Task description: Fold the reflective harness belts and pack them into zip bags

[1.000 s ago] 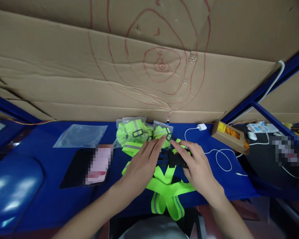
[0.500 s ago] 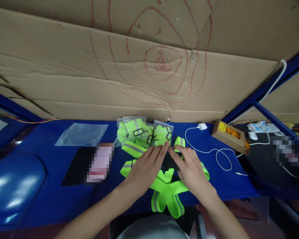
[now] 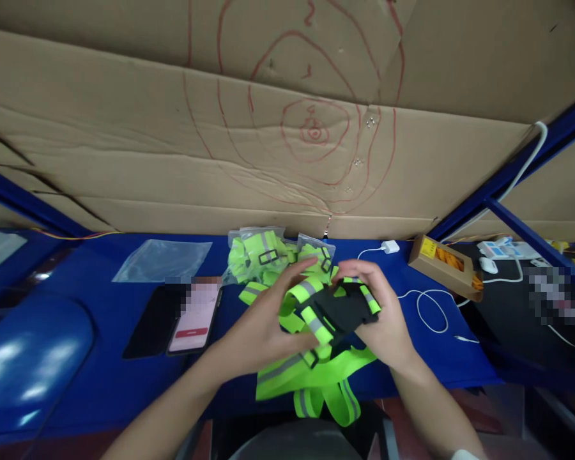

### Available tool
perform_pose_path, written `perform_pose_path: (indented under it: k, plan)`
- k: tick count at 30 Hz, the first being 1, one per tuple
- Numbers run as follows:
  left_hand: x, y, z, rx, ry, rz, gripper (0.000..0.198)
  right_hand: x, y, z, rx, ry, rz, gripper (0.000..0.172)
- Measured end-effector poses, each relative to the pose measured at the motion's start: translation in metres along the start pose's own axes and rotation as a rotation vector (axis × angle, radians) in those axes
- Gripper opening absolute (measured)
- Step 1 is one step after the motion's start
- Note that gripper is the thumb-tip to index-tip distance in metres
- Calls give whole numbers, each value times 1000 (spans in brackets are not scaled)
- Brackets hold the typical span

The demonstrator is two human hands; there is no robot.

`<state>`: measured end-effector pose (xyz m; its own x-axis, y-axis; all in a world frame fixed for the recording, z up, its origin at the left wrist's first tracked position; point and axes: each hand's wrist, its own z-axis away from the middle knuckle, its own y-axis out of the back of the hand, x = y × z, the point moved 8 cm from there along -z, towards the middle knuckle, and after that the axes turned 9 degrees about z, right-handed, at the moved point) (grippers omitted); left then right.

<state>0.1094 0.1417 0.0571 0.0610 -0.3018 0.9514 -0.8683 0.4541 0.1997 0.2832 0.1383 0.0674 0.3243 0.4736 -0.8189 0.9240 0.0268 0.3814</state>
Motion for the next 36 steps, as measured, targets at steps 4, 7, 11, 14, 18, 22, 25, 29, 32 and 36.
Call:
perform_pose_path:
  k: [4, 7, 11, 14, 18, 22, 25, 29, 32, 36]
  plan:
    - [-6, -6, -18, 19, 88, 201, 65, 0, -4, -25, -54, -23, -36, 75]
    - [-20, -19, -22, -1, 177, 481, 71, 8, 0, -33, 36, -59, -48, 74]
    - [-60, -38, -19, 34, 367, 834, 52, 34, -8, -31, -53, -171, -107, 81]
    - [-86, -31, -17, 128, 388, 954, 42, 61, -31, -22, -330, -307, -482, 101]
    - [-100, -17, -15, 65, 391, 946, 42, 96, -64, -1, -545, -516, -761, 75]
    - [-104, -15, -8, -103, 427, 765, 35, 114, -86, 13, -519, -580, -803, 34]
    - [-106, -15, -2, -139, 412, 726, 40, 113, -90, 15, -498, -582, -832, 44]
    - [-118, -10, 4, -53, 410, 720, 41, 104, -95, 16, -604, -596, -792, 43]
    - [-127, -8, 6, -21, 425, 709, 33, 104, -96, 11, -560, -591, -635, 23]
    - [-130, 6, -1, 113, 358, 556, 18, 99, -88, -6, -350, -435, -348, 16]
